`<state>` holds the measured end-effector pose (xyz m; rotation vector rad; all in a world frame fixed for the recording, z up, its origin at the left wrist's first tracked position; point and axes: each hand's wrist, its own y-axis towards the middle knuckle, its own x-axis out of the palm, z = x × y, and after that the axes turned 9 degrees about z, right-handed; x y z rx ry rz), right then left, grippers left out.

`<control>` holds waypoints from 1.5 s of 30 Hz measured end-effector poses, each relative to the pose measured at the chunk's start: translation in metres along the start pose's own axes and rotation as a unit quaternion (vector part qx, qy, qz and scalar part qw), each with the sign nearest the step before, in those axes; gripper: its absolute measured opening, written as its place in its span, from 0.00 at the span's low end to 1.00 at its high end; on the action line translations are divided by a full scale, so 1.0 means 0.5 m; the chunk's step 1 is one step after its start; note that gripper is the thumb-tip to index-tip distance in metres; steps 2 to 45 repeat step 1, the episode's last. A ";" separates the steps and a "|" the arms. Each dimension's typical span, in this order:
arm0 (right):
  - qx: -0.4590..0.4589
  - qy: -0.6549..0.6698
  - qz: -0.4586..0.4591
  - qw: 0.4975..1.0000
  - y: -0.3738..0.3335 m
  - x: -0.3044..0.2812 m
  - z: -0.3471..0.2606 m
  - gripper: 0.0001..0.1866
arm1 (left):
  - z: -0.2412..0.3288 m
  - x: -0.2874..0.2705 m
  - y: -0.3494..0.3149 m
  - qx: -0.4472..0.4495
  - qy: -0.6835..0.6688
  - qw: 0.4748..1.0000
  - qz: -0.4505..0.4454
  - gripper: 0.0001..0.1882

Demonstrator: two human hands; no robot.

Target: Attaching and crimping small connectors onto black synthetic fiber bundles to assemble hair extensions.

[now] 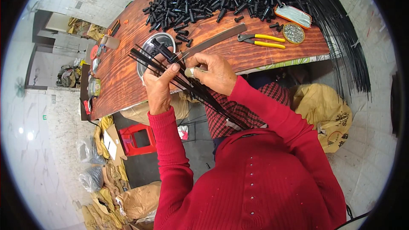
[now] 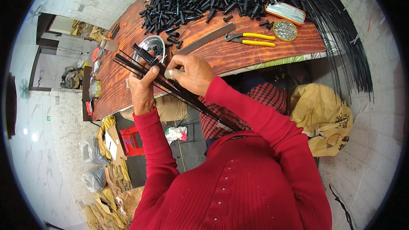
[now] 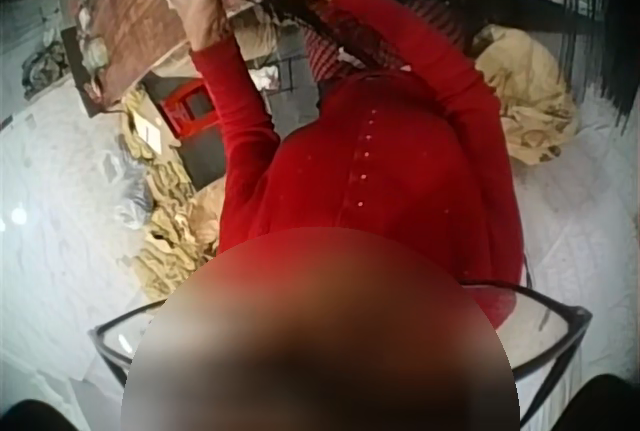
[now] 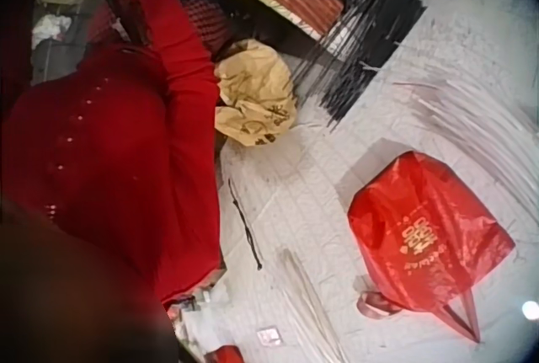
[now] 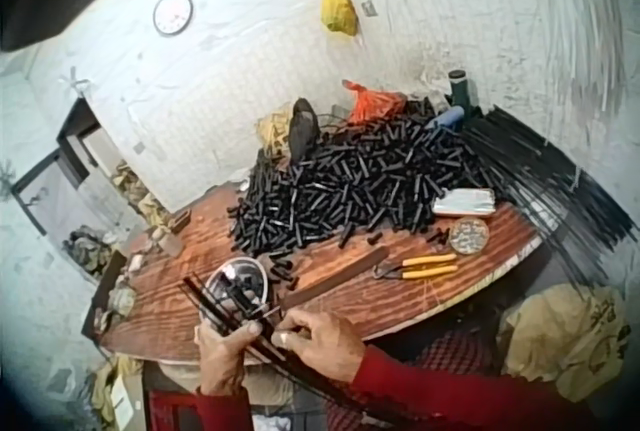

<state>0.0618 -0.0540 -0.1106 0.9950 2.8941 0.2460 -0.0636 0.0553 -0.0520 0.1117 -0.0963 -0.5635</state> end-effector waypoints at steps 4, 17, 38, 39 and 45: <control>0.000 0.000 0.001 1.000 0.001 -0.002 0.000 0.07 | 0.000 0.002 0.002 0.000 0.000 1.000 -0.001 0.26; 0.000 0.000 0.001 1.000 0.001 -0.002 0.000 0.07 | 0.000 0.002 0.002 0.000 0.000 1.000 -0.001 0.26; 0.000 0.000 0.001 1.000 0.001 -0.002 0.000 0.07 | 0.000 0.002 0.002 0.000 0.000 1.000 -0.001 0.26; 0.000 0.000 0.001 1.000 0.001 -0.002 0.000 0.07 | 0.000 0.002 0.002 0.000 0.000 1.000 -0.001 0.26; 0.000 0.000 0.001 1.000 0.001 -0.002 0.000 0.07 | 0.000 0.002 0.002 0.000 0.000 1.000 -0.001 0.26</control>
